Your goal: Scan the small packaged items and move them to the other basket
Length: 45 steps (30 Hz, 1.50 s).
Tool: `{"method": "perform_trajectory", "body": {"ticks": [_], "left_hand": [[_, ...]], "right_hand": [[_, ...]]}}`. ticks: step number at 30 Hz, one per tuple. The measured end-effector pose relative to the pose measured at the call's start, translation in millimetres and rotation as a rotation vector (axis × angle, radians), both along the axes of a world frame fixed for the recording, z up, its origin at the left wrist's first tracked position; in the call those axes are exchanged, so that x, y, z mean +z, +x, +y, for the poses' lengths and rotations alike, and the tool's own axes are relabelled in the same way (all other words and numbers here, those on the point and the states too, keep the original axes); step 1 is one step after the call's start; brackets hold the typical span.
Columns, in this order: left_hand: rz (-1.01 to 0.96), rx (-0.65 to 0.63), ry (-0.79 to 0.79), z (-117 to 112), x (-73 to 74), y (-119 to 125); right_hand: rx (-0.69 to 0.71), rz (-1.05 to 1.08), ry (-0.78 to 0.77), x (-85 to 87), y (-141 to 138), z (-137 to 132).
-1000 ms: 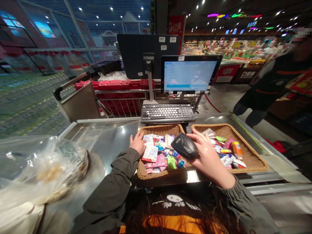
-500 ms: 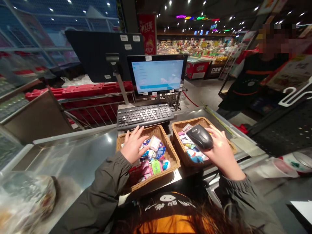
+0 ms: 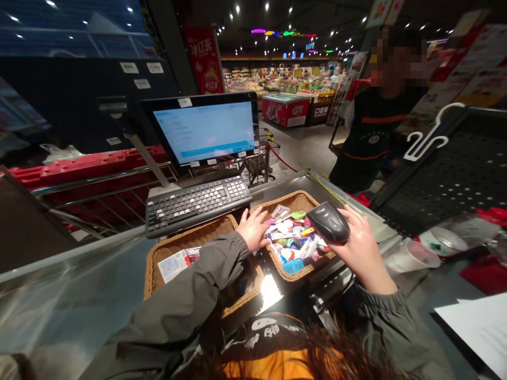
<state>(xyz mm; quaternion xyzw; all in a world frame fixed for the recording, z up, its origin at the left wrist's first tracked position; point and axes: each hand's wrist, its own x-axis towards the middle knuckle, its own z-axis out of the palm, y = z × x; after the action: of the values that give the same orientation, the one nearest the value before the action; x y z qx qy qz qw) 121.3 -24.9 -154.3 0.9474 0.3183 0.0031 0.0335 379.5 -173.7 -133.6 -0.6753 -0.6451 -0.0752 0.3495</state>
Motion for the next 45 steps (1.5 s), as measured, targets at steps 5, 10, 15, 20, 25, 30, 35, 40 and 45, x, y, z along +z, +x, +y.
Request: {"method": "perform_trajectory", "body": {"ticks": [5,10,15,20,25,30,35,40,45], "left_hand": [[0.114,-0.042,-0.033,17,-39.3,57],[0.186,-0.013,-0.020,27,-72.7,94],[0.193,-0.025,-0.011,30,-86.6,110],[0.151,-0.023,-0.002,32,-93.5,115],[0.112,0.042,-0.049,34,-88.8,113],[0.063,0.055,-0.017,33,-62.0,100],[-0.018,0.083,0.038,34,-11.6,74],[-0.228,0.118,0.213,33,41.2,27],[-0.344,0.204,0.448,22,78.2,-28]], "right_hand": [[-0.013,0.015,0.004,-2.1,20,8],[-0.010,0.026,0.000,-5.6,34,20],[0.001,0.044,-0.026,-10.3,45,34],[0.031,0.041,-0.034,-13.2,52,51],[0.070,0.063,-0.070,-15.2,52,63],[0.087,0.052,-0.067,-15.0,50,63],[0.090,0.044,-0.043,-9.6,45,60],[0.112,0.040,0.015,-2.6,30,53],[0.191,-0.007,0.084,2.2,11,49]]}}
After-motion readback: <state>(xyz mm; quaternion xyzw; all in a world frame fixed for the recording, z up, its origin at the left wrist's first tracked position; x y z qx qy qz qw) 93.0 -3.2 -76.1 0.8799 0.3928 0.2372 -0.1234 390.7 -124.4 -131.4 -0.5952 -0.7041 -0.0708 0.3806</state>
